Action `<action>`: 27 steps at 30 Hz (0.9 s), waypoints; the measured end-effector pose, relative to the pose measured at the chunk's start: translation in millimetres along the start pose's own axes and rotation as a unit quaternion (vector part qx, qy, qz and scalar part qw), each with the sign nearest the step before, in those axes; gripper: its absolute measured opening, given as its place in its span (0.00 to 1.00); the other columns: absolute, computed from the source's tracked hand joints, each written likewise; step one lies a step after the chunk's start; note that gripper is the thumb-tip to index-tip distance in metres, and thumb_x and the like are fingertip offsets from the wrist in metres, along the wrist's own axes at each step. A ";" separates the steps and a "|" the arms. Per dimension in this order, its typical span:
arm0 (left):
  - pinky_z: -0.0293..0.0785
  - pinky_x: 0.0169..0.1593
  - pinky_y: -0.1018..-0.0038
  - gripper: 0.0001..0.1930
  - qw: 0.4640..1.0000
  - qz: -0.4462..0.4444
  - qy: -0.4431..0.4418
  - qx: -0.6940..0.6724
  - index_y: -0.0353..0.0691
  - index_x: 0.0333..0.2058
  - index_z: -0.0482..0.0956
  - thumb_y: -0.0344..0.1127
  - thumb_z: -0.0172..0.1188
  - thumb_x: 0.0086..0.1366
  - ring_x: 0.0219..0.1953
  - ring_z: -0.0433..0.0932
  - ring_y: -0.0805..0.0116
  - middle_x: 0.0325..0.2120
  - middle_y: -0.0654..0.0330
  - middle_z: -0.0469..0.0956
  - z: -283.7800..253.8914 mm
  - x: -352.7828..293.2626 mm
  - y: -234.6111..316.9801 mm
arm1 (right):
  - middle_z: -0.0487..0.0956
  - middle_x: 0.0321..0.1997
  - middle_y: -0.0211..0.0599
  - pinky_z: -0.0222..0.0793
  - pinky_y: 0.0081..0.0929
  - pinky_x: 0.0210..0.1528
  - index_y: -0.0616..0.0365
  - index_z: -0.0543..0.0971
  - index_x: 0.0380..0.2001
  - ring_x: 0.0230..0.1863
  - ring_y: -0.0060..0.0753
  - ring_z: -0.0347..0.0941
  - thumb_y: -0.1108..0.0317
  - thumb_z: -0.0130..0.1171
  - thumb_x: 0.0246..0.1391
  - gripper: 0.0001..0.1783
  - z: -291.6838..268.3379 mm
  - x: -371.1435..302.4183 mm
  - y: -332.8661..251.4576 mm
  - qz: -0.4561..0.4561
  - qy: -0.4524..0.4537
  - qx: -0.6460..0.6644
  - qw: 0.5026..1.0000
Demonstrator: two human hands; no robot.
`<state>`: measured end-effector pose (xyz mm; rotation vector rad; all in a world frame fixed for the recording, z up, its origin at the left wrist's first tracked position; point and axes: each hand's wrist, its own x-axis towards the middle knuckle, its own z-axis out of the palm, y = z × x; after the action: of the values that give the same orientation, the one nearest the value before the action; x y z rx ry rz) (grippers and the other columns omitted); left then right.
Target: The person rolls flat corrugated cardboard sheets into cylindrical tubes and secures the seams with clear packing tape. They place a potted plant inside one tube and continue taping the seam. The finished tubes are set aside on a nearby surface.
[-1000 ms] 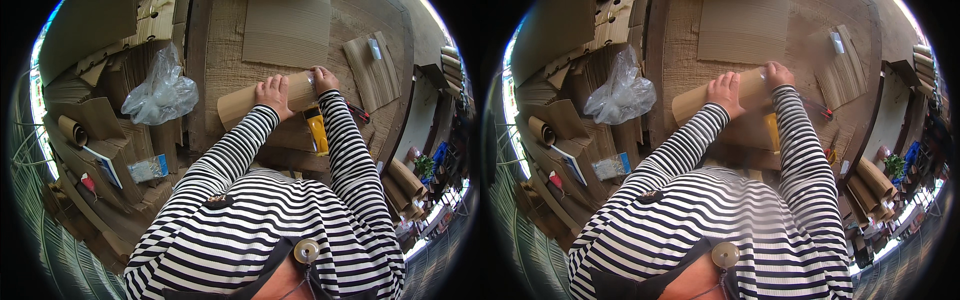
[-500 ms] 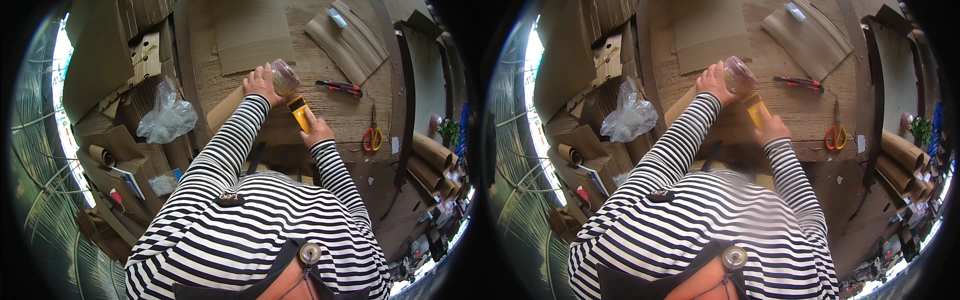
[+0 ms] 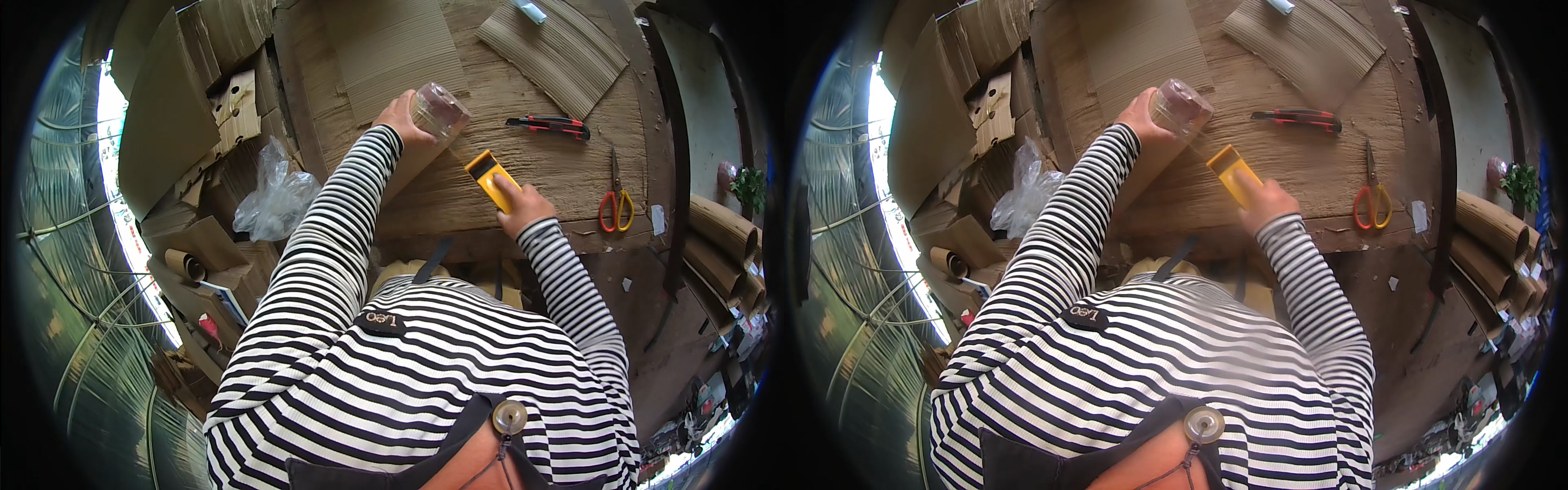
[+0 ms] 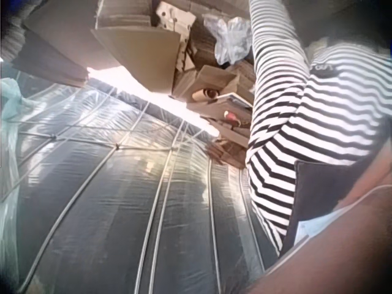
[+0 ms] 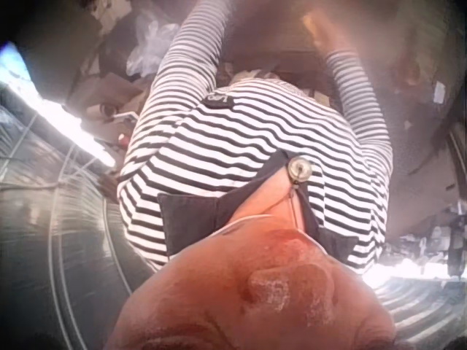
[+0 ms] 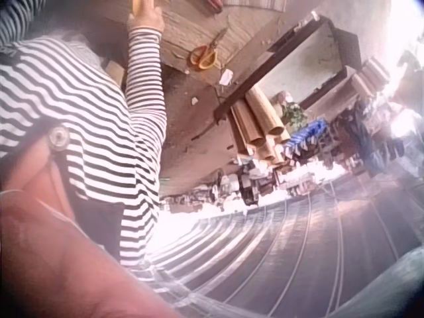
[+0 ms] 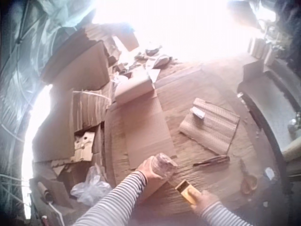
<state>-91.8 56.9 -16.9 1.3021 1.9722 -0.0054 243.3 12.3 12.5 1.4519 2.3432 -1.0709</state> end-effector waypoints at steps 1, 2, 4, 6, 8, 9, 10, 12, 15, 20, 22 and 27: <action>0.60 0.71 0.65 0.63 1.000 0.021 -0.016 -0.003 0.37 0.68 0.57 0.52 0.82 0.34 0.67 0.66 0.53 0.63 0.45 0.67 -0.2 11.7 -11.6 | 0.79 0.39 0.47 0.79 0.46 0.45 0.26 0.70 0.63 0.41 0.52 0.81 0.58 0.69 0.47 0.37 4.3 18.6 -7.5 0.003 -0.015 -0.003 1.000; 0.60 0.70 0.65 0.62 0.999 0.040 -0.029 -0.008 0.36 0.68 0.58 0.51 0.82 0.35 0.67 0.66 0.54 0.63 0.45 0.67 -2.4 21.8 -23.0 | 0.79 0.42 0.49 0.79 0.46 0.48 0.27 0.69 0.64 0.43 0.53 0.81 0.56 0.68 0.49 0.37 0.6 34.6 -18.3 0.008 -0.046 -0.010 0.999; 0.63 0.68 0.67 0.59 0.994 0.083 -0.062 -0.028 0.34 0.66 0.60 0.49 0.83 0.36 0.64 0.69 0.57 0.60 0.48 0.71 -2.4 47.5 -50.2 | 0.79 0.44 0.48 0.78 0.45 0.50 0.28 0.69 0.64 0.46 0.51 0.80 0.54 0.68 0.50 0.36 -5.8 56.9 -38.4 0.008 -0.058 -0.022 0.998; 0.64 0.67 0.67 0.58 0.987 0.090 -0.109 -0.080 0.33 0.64 0.63 0.48 0.83 0.36 0.62 0.71 0.58 0.57 0.49 0.74 -16.4 49.2 -35.6 | 0.78 0.39 0.44 0.78 0.42 0.48 0.24 0.70 0.65 0.42 0.47 0.80 0.57 0.67 0.49 0.38 3.6 69.3 -38.4 -0.005 -0.004 -0.027 1.000; 0.65 0.65 0.68 0.53 0.978 0.102 -0.135 -0.122 0.34 0.62 0.67 0.49 0.82 0.38 0.58 0.74 0.60 0.53 0.51 0.78 -17.8 51.2 -36.8 | 0.78 0.40 0.47 0.77 0.45 0.47 0.28 0.71 0.63 0.43 0.50 0.80 0.57 0.69 0.48 0.36 7.1 58.7 -28.3 -0.021 0.014 0.008 1.000; 0.65 0.65 0.68 0.52 0.970 0.105 -0.168 -0.139 0.34 0.62 0.68 0.50 0.82 0.40 0.58 0.74 0.60 0.53 0.51 0.78 -9.2 51.7 -45.2 | 0.78 0.41 0.48 0.77 0.47 0.47 0.30 0.72 0.62 0.43 0.52 0.80 0.58 0.69 0.48 0.35 8.0 51.9 -23.5 -0.035 0.021 0.023 0.999; 0.66 0.65 0.68 0.51 0.961 0.108 -0.200 -0.156 0.34 0.62 0.68 0.50 0.81 0.41 0.58 0.75 0.60 0.53 0.51 0.78 5.0 50.4 -52.1 | 0.78 0.37 0.47 0.78 0.46 0.42 0.30 0.75 0.59 0.37 0.52 0.80 0.61 0.70 0.44 0.35 10.8 35.9 -16.1 -0.059 0.068 0.026 0.996; 0.66 0.64 0.68 0.48 0.930 0.118 -0.283 -0.202 0.36 0.63 0.69 0.53 0.78 0.47 0.57 0.75 0.61 0.53 0.51 0.78 39.1 40.4 -64.1 | 0.76 0.32 0.42 0.78 0.43 0.38 0.33 0.76 0.59 0.33 0.49 0.79 0.63 0.71 0.39 0.38 5.2 -7.7 -3.6 -0.074 0.062 0.044 0.994; 0.64 0.66 0.67 0.44 0.900 0.185 -0.307 -0.249 0.37 0.63 0.70 0.50 0.76 0.50 0.60 0.73 0.61 0.56 0.54 0.76 42.9 15.2 -53.8 | 0.74 0.31 0.41 0.78 0.42 0.37 0.35 0.75 0.62 0.31 0.47 0.78 0.63 0.72 0.37 0.42 20.4 -37.5 -4.5 -0.045 0.070 0.067 0.994; 0.52 0.74 0.59 0.58 0.976 0.211 -0.060 0.014 0.36 0.72 0.49 0.52 0.75 0.49 0.73 0.54 0.48 0.71 0.45 0.53 9.8 -22.7 -67.3 | 0.74 0.32 0.40 0.78 0.42 0.36 0.33 0.73 0.64 0.30 0.47 0.78 0.63 0.71 0.38 0.44 19.3 1.0 -42.0 -0.087 0.098 0.081 0.988; 0.50 0.74 0.56 0.60 0.987 0.078 0.026 0.141 0.36 0.73 0.43 0.57 0.71 0.52 0.73 0.52 0.48 0.71 0.44 0.52 11.7 -54.5 -27.9 | 0.76 0.32 0.40 0.78 0.42 0.35 0.32 0.71 0.65 0.31 0.46 0.79 0.62 0.71 0.40 0.43 4.1 24.4 -73.6 -0.109 0.118 0.080 0.984; 0.50 0.72 0.55 0.58 0.986 -0.045 0.123 0.106 0.42 0.73 0.44 0.61 0.69 0.54 0.72 0.53 0.53 0.70 0.50 0.51 29.7 -48.0 -17.9 | 0.74 0.31 0.38 0.78 0.37 0.38 0.35 0.73 0.64 0.31 0.40 0.78 0.64 0.71 0.39 0.43 -53.2 22.3 -110.9 -0.126 0.080 0.062 0.987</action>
<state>-79.3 -1.0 -16.7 1.4012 2.2925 -0.1057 150.2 33.9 93.0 1.3535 2.6759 -1.2225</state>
